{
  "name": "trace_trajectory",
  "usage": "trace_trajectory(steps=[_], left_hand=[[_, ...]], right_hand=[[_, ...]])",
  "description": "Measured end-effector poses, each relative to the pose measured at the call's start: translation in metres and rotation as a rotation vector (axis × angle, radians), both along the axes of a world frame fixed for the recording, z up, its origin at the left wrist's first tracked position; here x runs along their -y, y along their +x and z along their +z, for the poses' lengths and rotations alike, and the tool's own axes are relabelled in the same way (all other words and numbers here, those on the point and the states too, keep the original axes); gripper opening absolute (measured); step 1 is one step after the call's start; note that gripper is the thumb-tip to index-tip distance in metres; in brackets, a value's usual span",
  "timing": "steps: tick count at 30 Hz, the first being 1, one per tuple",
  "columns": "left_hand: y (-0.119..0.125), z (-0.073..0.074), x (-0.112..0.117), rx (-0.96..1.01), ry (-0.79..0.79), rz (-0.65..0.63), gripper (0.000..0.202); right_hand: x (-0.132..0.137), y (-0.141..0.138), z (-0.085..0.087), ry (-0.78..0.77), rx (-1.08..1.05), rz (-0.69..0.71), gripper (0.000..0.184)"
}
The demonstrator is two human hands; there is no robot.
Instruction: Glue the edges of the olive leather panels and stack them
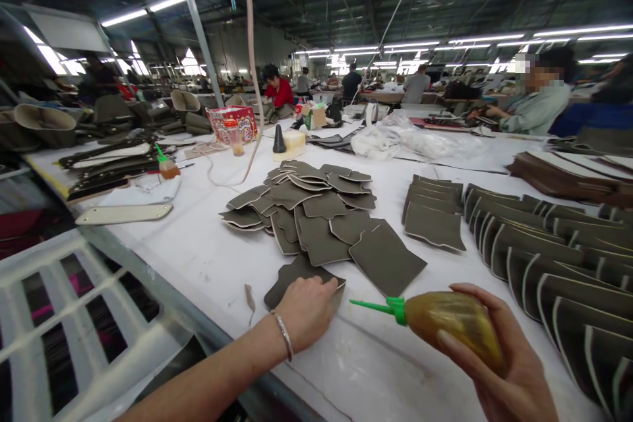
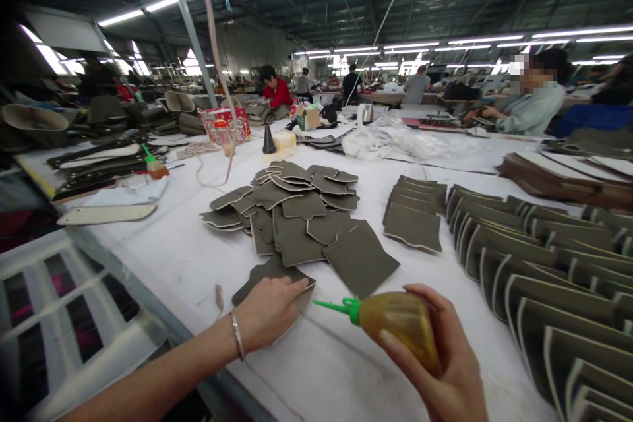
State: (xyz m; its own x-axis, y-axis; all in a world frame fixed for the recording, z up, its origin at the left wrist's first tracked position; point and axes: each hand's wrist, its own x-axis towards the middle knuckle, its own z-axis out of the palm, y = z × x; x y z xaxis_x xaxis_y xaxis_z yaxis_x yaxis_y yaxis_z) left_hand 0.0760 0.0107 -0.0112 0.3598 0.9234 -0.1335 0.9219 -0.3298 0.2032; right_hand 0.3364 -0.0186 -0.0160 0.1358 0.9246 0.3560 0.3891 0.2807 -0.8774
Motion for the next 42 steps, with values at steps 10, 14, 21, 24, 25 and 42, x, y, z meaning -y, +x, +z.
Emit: trace_trajectory(steps=[10, 14, 21, 24, 25, 42], left_hand=[[-0.009, -0.005, -0.006, 0.047, 0.012, -0.049, 0.048], [-0.009, -0.006, -0.005, 0.049, 0.02, -0.035, 0.045], [-0.009, -0.003, -0.003, 0.055, -0.007, -0.03, 0.044], [-0.009, -0.001, -0.002, 0.063, -0.009, -0.024, 0.045], [-0.009, -0.001, -0.001, 0.064, -0.01, -0.026, 0.046], [-0.014, 0.0, 0.001, 0.085, -0.043, -0.035, 0.042]], right_hand=[[-0.004, -0.043, 0.018, 0.03, 0.195, 0.094, 0.044], [-0.008, -0.044, 0.016, 0.137, 0.324, 0.191, 0.038], [-0.008, -0.043, 0.018, 0.159, 0.413, 0.186, 0.037], [-0.007, -0.043, 0.019, 0.121, 0.38, 0.147, 0.036], [-0.007, -0.043, 0.019, 0.112, 0.37, 0.15, 0.036], [-0.002, -0.043, 0.013, -0.161, 0.133, 0.086, 0.048]])
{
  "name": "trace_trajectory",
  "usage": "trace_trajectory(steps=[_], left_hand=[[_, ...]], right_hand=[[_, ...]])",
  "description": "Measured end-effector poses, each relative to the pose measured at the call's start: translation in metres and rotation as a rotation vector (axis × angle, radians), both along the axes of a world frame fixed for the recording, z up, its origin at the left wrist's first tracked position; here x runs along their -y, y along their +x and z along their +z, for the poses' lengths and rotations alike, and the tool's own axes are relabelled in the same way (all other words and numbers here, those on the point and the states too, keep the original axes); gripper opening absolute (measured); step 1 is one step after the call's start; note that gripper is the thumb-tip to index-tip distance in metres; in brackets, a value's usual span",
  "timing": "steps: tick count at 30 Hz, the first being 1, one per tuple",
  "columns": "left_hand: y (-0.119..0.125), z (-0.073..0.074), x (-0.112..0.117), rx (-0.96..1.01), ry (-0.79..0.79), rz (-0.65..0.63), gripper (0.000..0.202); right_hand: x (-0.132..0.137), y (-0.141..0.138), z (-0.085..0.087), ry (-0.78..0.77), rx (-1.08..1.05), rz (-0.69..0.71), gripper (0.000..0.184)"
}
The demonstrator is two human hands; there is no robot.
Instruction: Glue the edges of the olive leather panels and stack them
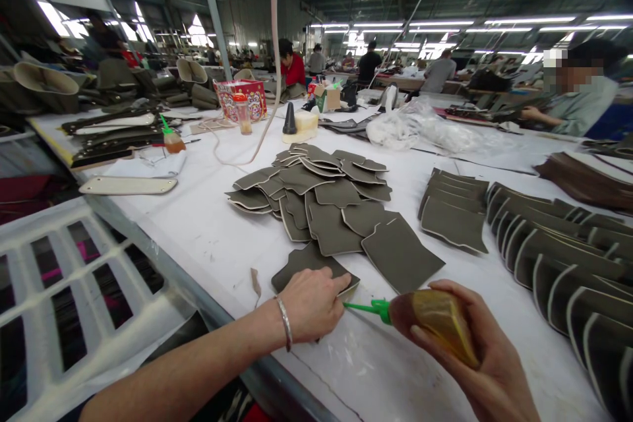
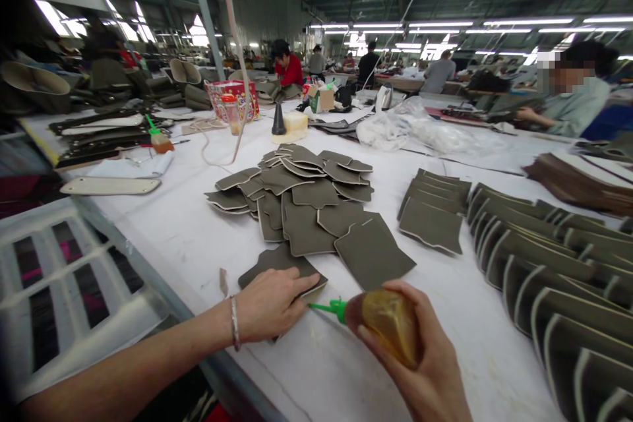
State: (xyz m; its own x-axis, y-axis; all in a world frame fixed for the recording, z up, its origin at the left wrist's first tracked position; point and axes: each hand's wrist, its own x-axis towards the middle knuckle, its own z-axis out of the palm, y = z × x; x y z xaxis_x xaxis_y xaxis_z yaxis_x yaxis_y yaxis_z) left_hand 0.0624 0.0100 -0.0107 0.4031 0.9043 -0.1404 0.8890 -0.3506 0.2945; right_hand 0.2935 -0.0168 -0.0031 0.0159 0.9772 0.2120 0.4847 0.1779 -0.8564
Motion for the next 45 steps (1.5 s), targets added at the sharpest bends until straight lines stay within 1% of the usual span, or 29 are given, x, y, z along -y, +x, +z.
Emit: trace_trajectory(steps=[3, 8, 12, 16, 20, 24, 29, 34, 39, 40, 43, 45], left_hand=[[-0.001, 0.0, -0.001, 0.014, -0.002, -0.005, 0.043], [-0.003, 0.0, -0.001, 0.029, 0.004, -0.027, 0.045], [-0.004, 0.0, 0.0, 0.04, 0.002, -0.029, 0.044], [-0.004, 0.001, 0.0, 0.043, -0.007, -0.026, 0.046], [-0.005, 0.001, 0.002, 0.037, -0.005, -0.024, 0.046], [-0.005, -0.001, 0.002, 0.043, -0.002, -0.028, 0.045], [-0.004, -0.003, 0.002, 0.039, -0.008, -0.015, 0.045], [-0.005, -0.004, 0.001, 0.039, -0.002, -0.022, 0.046], [-0.004, -0.004, 0.001, 0.038, -0.013, -0.019, 0.045], [-0.003, -0.003, 0.001, 0.039, -0.02, -0.017, 0.045], [-0.003, -0.003, 0.0, 0.049, -0.034, -0.011, 0.045], [-0.002, -0.003, 0.0, 0.051, -0.034, -0.015, 0.046]], right_hand=[[0.001, -0.001, -0.001, -0.014, -0.013, -0.027, 0.048], [0.01, -0.004, -0.008, -0.087, -0.091, 0.034, 0.05], [0.015, -0.005, -0.012, -0.089, -0.092, -0.023, 0.05], [0.02, -0.007, -0.016, -0.148, -0.16, 0.042, 0.052], [0.025, -0.007, -0.019, -0.15, -0.16, 0.002, 0.053], [0.028, -0.006, -0.02, -0.175, -0.198, 0.063, 0.052], [0.029, -0.007, -0.022, -0.147, -0.166, -0.004, 0.053], [0.027, -0.005, -0.023, -0.096, -0.173, 0.085, 0.048], [0.024, -0.002, -0.024, -0.07, -0.109, -0.027, 0.05], [0.026, -0.004, -0.025, -0.072, -0.125, -0.01, 0.05], [0.03, -0.006, -0.029, -0.087, -0.192, 0.105, 0.048], [0.028, -0.004, -0.03, -0.087, -0.18, 0.107, 0.049]])
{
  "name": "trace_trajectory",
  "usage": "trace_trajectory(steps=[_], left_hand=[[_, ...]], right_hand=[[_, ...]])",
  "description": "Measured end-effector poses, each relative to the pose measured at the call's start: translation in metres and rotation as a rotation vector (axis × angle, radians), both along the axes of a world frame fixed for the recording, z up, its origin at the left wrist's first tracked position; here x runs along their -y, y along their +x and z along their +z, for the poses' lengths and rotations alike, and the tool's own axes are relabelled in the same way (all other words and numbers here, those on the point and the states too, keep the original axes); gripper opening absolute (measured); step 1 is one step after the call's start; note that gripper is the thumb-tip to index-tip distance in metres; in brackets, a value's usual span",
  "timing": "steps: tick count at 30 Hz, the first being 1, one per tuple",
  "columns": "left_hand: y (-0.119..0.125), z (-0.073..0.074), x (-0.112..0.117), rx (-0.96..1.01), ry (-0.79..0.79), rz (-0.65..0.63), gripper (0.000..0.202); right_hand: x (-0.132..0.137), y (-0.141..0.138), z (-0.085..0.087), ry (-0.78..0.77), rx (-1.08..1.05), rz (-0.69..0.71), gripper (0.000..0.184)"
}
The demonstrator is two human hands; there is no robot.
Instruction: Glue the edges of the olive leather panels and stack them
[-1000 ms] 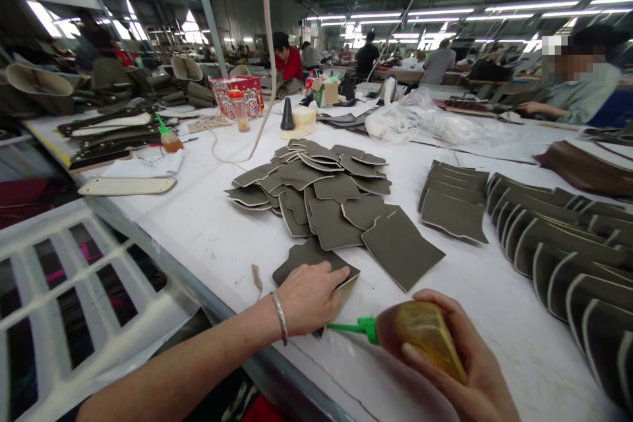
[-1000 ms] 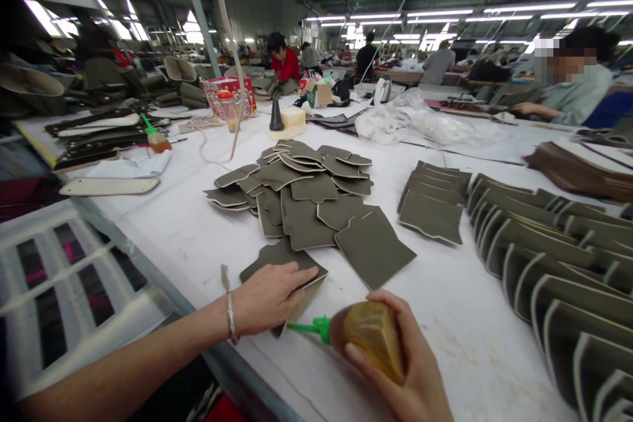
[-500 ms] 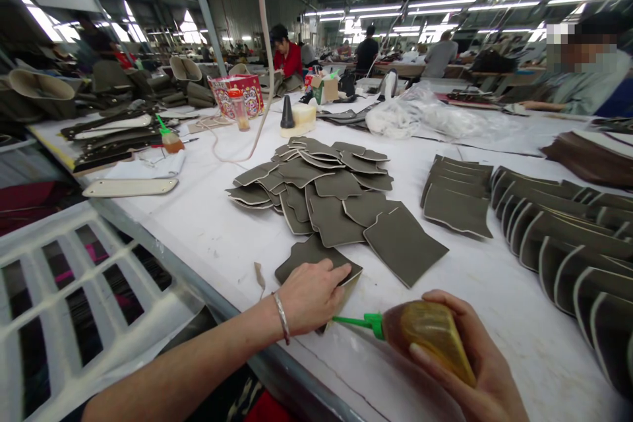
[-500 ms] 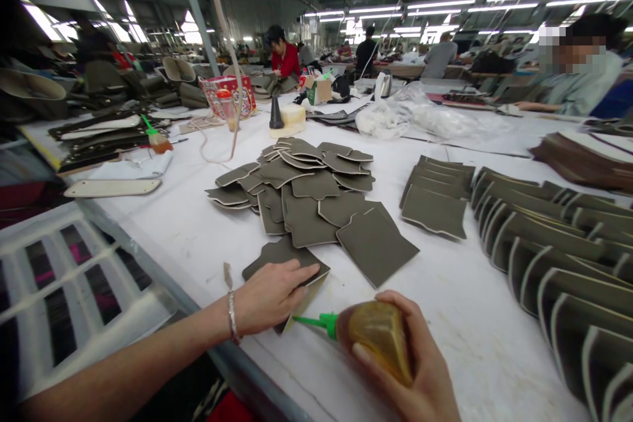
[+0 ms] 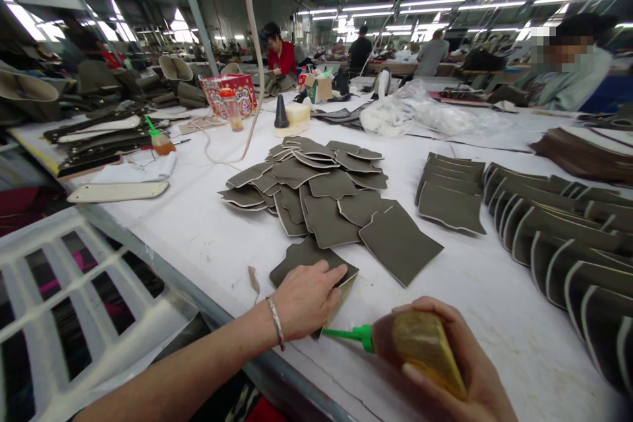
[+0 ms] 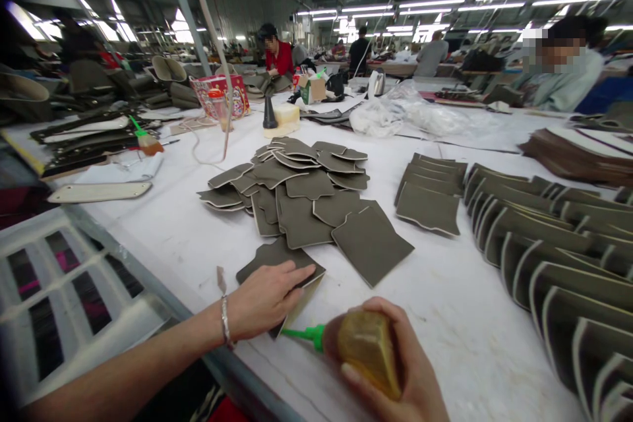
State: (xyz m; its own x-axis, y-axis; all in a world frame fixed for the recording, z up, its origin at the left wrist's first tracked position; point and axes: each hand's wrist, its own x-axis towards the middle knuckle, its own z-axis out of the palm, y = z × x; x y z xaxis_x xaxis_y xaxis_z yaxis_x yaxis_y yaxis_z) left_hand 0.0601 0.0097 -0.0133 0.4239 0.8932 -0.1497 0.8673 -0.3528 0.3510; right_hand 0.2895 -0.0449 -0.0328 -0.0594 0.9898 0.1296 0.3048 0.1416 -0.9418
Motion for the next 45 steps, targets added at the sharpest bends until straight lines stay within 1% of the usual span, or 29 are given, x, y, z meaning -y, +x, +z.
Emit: trace_trajectory(steps=[4, 6, 12, 17, 22, 25, 29, 32, 35, 39, 41, 43, 45], left_hand=[[0.001, -0.001, 0.0, -0.019, 0.01, -0.004, 0.044], [0.001, -0.001, -0.001, -0.022, 0.017, 0.001, 0.043], [0.0, -0.004, -0.004, -0.014, 0.031, -0.006, 0.043], [0.0, -0.005, -0.003, -0.017, 0.032, -0.001, 0.044], [0.0, -0.005, -0.002, -0.015, 0.033, -0.006, 0.045], [0.0, -0.005, -0.003, -0.019, 0.039, -0.009, 0.045], [0.001, -0.006, -0.004, -0.014, 0.042, -0.007, 0.045], [0.001, -0.005, -0.004, 0.003, 0.035, -0.004, 0.045], [0.001, -0.003, -0.004, 0.012, 0.02, -0.008, 0.045], [0.001, -0.004, -0.006, 0.02, 0.013, -0.008, 0.047], [0.0, -0.006, -0.007, 0.035, 0.011, -0.01, 0.048], [-0.001, -0.007, -0.008, 0.045, 0.003, -0.01, 0.048], [-0.001, -0.007, -0.009, 0.049, -0.007, -0.006, 0.048]], right_hand=[[-0.014, 0.014, 0.003, 0.006, 0.057, -0.13, 0.053], [-0.019, 0.019, 0.005, 0.026, 0.069, -0.16, 0.052], [-0.015, 0.016, 0.004, 0.067, 0.06, -0.077, 0.046], [-0.02, 0.021, 0.003, 0.077, 0.059, -0.103, 0.045], [-0.021, 0.031, -0.005, 0.125, 0.117, 0.027, 0.046], [-0.028, 0.037, -0.006, 0.171, 0.152, 0.005, 0.045], [-0.035, 0.04, -0.005, 0.172, 0.088, -0.043, 0.049], [-0.031, 0.039, -0.007, 0.189, 0.124, -0.002, 0.05], [-0.028, 0.038, -0.009, 0.169, 0.156, 0.025, 0.047], [-0.031, 0.036, -0.01, 0.166, 0.119, -0.101, 0.05], [-0.031, 0.032, -0.007, 0.158, 0.11, -0.139, 0.052], [-0.027, 0.026, -0.003, 0.105, 0.102, -0.176, 0.052], [-0.02, 0.018, 0.003, 0.02, 0.09, -0.202, 0.051]])
